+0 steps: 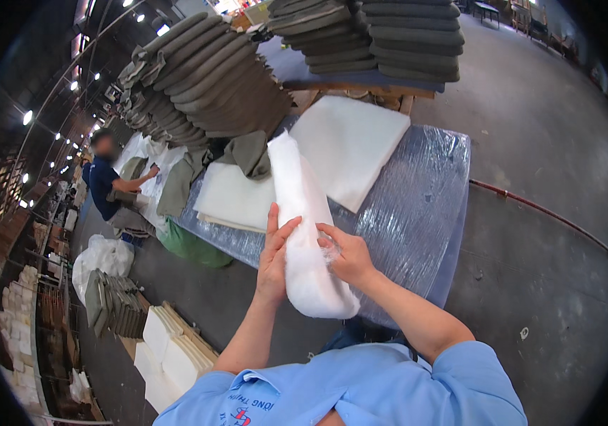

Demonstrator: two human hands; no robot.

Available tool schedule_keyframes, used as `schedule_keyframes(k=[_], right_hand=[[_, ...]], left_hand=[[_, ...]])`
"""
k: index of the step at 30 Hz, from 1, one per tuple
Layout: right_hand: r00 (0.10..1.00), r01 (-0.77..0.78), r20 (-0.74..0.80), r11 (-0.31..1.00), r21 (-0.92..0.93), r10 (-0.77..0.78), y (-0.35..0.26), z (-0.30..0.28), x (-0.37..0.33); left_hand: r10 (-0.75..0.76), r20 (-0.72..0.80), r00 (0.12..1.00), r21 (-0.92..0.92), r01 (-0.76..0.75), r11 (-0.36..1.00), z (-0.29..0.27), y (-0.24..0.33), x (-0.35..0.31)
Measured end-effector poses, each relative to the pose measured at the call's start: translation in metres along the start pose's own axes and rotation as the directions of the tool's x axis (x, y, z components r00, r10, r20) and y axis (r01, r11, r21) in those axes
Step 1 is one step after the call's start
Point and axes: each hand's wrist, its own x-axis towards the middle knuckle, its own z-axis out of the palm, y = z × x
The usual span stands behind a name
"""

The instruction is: The person folds a large white sheet of fabric on a table. They smooth the material, fold it in half, then roll it tightly into a cylindrical bundle. The person places the rolled fabric into a green bag.

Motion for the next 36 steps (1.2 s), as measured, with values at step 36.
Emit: schedule_keyframes(k=[36], right_hand=[[0.905, -0.331, 0.364, 0.903, 0.276, 0.22, -0.027, -0.019, -0.079]], left_hand=[[-0.179, -0.031, 0.983, 0.387, 0.177, 0.905, 0.01, 0.04, -0.033]])
